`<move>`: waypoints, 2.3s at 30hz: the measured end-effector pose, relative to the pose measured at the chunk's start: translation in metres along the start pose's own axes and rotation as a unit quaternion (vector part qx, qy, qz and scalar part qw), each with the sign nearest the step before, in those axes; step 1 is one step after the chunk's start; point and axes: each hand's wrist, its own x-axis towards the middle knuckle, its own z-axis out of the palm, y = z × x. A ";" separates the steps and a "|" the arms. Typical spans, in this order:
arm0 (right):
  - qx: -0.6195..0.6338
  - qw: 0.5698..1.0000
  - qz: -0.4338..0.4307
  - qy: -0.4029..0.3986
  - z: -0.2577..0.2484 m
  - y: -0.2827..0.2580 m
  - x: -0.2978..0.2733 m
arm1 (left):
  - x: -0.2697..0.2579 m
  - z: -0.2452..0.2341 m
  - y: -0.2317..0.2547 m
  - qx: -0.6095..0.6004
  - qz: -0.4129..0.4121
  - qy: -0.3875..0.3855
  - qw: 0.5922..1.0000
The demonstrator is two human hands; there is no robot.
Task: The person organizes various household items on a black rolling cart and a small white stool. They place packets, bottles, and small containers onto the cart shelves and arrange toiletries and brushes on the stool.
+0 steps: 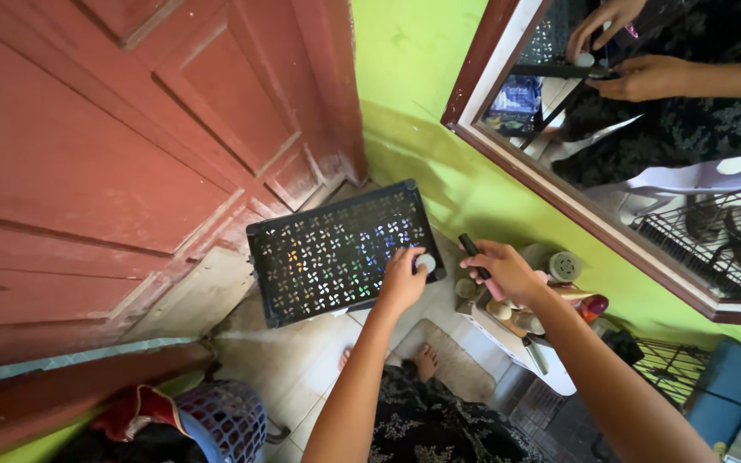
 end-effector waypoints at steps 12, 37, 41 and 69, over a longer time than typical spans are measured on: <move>-0.048 0.992 -0.052 0.108 0.042 -0.011 0.017 | 0.007 0.014 -0.031 -0.125 -0.109 -0.110 0.980; -0.561 0.729 -0.248 0.302 0.120 -0.033 0.057 | -0.008 -0.156 -0.064 -0.014 -0.044 -0.057 0.997; -0.518 0.734 -0.292 0.327 0.129 -0.035 0.033 | -0.010 -0.148 -0.047 -0.004 0.008 -0.070 0.998; -0.168 0.856 -0.010 0.489 -0.102 0.223 -0.062 | -0.033 0.122 0.039 -0.124 0.119 -0.287 0.942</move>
